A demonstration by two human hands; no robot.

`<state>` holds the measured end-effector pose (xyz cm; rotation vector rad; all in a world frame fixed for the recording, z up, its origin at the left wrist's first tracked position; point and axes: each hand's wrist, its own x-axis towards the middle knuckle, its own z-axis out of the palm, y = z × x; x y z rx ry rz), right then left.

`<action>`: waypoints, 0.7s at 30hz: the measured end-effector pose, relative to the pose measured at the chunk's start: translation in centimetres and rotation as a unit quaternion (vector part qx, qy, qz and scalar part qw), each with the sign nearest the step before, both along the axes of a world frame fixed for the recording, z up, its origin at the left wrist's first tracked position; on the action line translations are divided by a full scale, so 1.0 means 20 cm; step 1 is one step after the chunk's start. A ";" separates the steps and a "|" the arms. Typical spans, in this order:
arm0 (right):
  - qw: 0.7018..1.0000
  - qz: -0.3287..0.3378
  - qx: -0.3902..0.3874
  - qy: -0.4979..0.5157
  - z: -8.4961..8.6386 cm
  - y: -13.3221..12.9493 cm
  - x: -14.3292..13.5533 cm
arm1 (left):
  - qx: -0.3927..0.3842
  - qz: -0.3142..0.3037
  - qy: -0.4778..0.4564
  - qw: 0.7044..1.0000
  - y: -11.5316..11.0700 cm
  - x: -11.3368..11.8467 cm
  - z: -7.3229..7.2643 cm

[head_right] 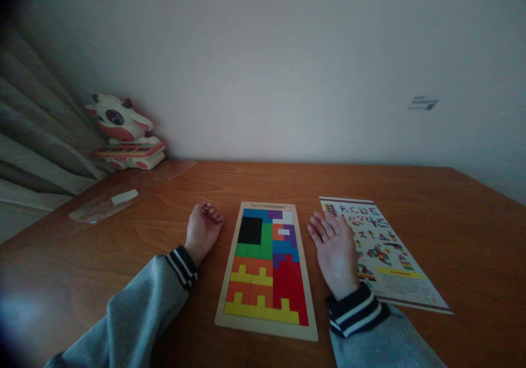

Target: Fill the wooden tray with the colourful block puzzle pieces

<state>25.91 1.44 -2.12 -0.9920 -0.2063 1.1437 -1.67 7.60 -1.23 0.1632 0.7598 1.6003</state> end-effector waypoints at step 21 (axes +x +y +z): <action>1.000 0.020 -0.005 -0.017 -0.01 0.00 0.00 | 0.013 -0.096 0.043 0.994 -0.01 0.06 -0.03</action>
